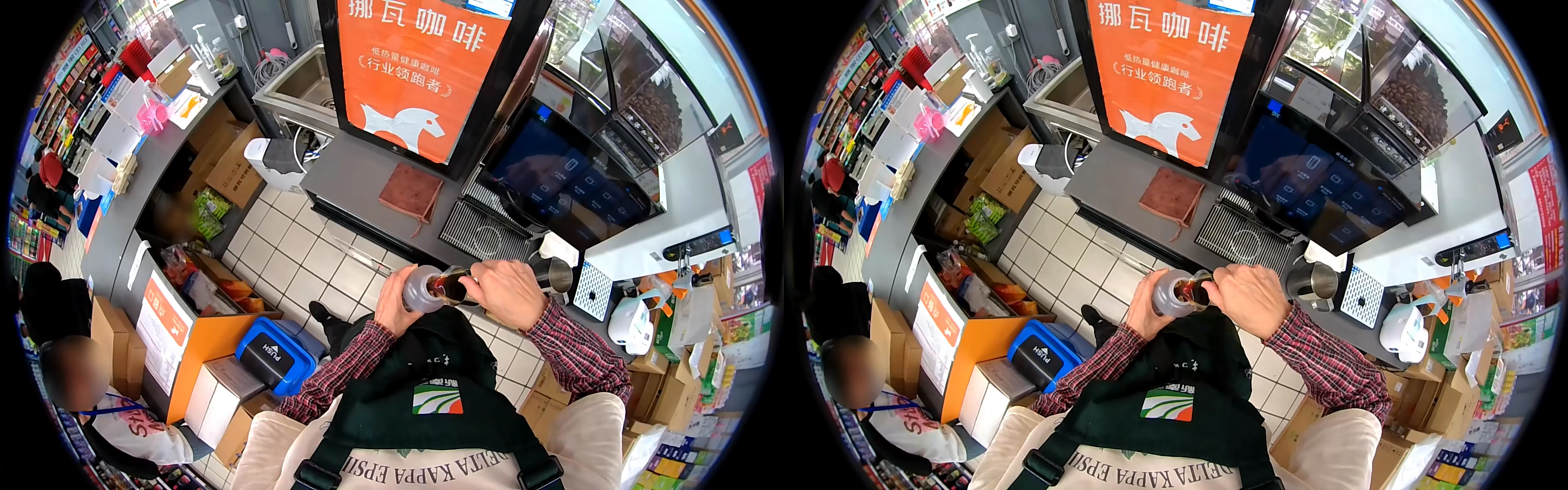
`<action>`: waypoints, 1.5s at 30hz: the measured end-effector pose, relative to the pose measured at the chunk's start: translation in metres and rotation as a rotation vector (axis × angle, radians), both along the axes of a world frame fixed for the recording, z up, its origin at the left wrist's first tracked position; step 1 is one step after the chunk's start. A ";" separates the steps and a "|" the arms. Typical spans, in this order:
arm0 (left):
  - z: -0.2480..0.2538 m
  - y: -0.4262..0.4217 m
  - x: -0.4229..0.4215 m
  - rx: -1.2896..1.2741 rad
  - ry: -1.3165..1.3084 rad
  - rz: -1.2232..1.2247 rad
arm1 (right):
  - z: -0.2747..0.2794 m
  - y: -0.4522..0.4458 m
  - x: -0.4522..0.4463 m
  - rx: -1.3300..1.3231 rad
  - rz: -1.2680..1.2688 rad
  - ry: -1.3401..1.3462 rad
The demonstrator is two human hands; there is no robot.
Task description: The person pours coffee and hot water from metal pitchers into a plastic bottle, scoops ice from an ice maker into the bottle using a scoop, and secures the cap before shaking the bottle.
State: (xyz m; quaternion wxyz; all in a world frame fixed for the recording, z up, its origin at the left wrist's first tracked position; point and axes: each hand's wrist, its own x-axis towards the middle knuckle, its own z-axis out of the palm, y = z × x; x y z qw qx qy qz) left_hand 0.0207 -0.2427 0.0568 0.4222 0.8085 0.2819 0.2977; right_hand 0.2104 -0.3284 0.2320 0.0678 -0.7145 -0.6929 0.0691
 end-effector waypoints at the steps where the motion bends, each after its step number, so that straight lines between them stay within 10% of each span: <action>1: 0.000 0.000 0.000 -0.010 0.002 -0.003 | 0.001 0.000 -0.001 -0.011 -0.003 -0.001; 45: -0.009 -0.001 -0.008 0.013 -0.004 -0.021 | 0.011 0.027 -0.019 -0.157 0.066 -0.083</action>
